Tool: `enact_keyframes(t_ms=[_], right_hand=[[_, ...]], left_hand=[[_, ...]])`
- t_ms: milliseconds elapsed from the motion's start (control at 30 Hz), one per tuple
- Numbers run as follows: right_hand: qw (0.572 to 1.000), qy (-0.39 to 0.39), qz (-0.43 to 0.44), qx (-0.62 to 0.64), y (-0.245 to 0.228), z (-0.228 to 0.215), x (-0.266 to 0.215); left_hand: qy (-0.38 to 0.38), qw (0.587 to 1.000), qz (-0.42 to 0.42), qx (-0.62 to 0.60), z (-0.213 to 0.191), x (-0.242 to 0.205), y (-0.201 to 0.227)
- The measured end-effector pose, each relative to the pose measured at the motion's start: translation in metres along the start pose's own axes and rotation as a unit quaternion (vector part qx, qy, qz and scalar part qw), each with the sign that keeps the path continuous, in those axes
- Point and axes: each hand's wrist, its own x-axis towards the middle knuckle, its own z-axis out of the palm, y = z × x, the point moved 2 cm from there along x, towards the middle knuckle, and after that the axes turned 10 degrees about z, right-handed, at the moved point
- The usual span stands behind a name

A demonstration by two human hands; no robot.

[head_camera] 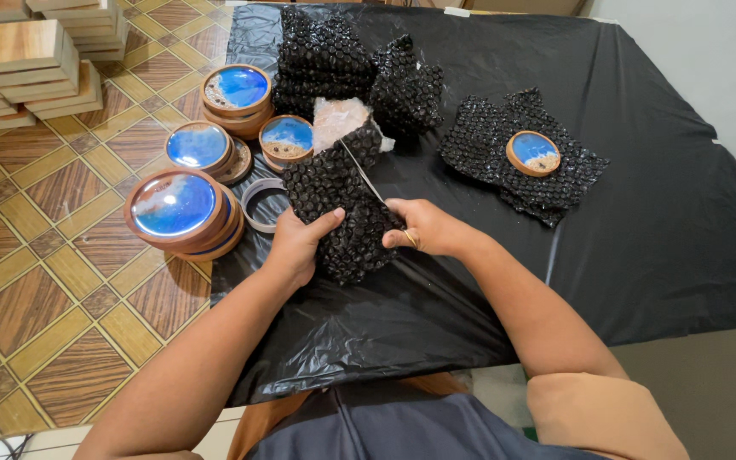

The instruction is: The person wraps round wooden items with blue resin art in black bubble wrap and secures them using adhesive tape and shears.

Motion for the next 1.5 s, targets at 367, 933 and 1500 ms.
enact_keyframes(t_ms=[367, 933, 1500], right_hand=[[1.0, 0.007, -0.014, 0.012, 0.0, 0.0, 0.001], [0.996, -0.083, 0.031, -0.025, 0.011, -0.009, -0.003], [0.988, -0.049, -0.013, 0.143, 0.017, -0.014, 0.002]], left_hand=[[-0.016, 0.999, -0.025, 0.017, 0.005, -0.005, 0.009], [-0.027, 0.996, -0.083, 0.034, -0.002, 0.0, -0.005], [-0.016, 0.995, -0.097, 0.034, 0.004, -0.003, 0.006]])
